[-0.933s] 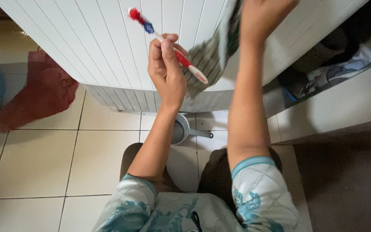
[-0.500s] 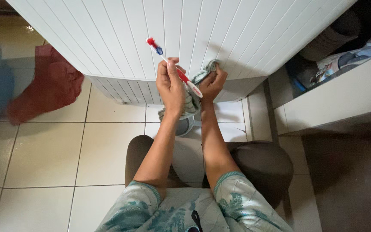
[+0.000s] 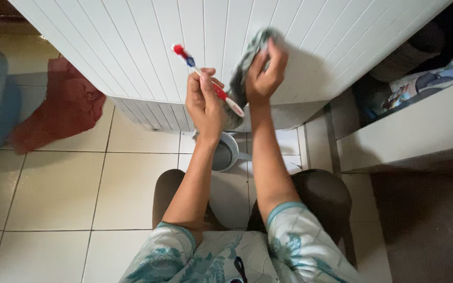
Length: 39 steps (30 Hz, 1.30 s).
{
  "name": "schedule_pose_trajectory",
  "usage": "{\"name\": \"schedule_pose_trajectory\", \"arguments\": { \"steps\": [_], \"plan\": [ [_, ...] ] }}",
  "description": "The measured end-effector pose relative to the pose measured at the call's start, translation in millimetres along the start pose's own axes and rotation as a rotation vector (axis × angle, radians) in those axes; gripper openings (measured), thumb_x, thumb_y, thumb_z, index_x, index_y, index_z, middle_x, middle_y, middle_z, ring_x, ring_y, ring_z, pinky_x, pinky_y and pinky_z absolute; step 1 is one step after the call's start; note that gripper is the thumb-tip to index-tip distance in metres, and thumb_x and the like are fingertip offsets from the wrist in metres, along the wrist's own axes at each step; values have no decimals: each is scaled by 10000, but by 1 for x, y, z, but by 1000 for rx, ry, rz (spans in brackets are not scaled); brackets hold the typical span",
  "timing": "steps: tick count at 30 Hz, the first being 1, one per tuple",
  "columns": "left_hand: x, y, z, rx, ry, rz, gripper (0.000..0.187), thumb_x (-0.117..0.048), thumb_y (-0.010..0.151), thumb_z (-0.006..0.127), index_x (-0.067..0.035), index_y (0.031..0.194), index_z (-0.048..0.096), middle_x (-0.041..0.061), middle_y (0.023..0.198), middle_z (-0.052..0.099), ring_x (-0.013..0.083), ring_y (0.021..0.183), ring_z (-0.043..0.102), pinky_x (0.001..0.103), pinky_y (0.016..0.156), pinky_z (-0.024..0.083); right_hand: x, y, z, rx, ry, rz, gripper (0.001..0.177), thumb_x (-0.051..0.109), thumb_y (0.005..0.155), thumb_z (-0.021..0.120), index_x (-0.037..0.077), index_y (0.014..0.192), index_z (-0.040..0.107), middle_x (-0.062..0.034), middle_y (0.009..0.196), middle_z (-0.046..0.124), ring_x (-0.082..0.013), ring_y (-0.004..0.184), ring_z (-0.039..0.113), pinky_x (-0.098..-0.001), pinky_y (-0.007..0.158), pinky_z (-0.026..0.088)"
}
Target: The person scrubs the lower edge of a white cabinet using a toothbrush and wipes the surface with a cloth. They repeatedly dip the cloth into a metal pot on the floor to wet it and continue cleaning the cabinet's base.
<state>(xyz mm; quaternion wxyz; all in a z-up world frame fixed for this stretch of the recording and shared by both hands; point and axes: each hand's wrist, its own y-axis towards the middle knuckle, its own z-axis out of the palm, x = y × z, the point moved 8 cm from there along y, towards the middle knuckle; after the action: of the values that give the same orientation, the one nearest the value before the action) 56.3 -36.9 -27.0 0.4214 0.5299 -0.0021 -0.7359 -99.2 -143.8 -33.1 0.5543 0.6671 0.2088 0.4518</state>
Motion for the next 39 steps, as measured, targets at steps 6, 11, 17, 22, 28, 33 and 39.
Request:
{"name": "schedule_pose_trajectory", "arguments": {
  "steps": [6,11,17,22,28,33,39],
  "plan": [
    [20,-17,-10,7,16,-104,274,-267,1139,472,-27,1131,603,7,848,588,39,725,515,216,641,422,-31,-98,-2,110,-51,267,186,95,1065,553,-33,1190,606,-167,993,633,-278,842,655,-391,731,536],
    [6,-19,-22,-5,53,-37,294,-280,1149,468,-18,1123,600,17,880,594,52,796,556,225,677,445,-21,-71,-10,102,-3,218,132,105,1061,578,5,1140,613,-129,1007,668,-264,913,697,-384,802,575],
    [-14,-10,-23,12,81,25,299,-289,1148,449,-32,1103,596,10,820,601,42,734,549,218,634,438,-6,25,-6,60,71,90,136,53,1062,586,-15,1175,619,-142,1002,670,-239,904,702,-364,808,579],
    [0,-13,-16,3,7,-84,277,-271,1139,460,-31,1109,596,13,810,592,38,715,514,217,624,414,-19,-43,-5,-26,-100,4,141,48,1051,564,-1,1181,586,-163,1006,638,-308,903,684,-397,789,572],
    [12,-19,-22,28,2,-96,253,-257,1143,468,-40,1106,592,12,853,596,49,758,542,228,650,439,-47,-128,-11,110,-68,218,236,53,1057,565,16,1288,531,-190,1066,631,-300,860,680,-385,737,569],
    [19,-19,-25,0,28,-151,261,-264,1133,460,-44,1101,597,6,792,597,30,677,485,211,590,378,-35,-112,-15,79,-36,196,237,32,1090,537,15,1326,545,-160,1113,644,-250,898,681,-358,772,561],
    [27,-18,-19,20,19,-154,265,-273,1134,460,-48,1107,598,6,789,597,29,675,500,213,605,400,4,-99,-16,53,-106,33,341,116,972,643,-33,1263,546,-236,1160,580,-384,1048,607,-467,906,525]
  ]
}}
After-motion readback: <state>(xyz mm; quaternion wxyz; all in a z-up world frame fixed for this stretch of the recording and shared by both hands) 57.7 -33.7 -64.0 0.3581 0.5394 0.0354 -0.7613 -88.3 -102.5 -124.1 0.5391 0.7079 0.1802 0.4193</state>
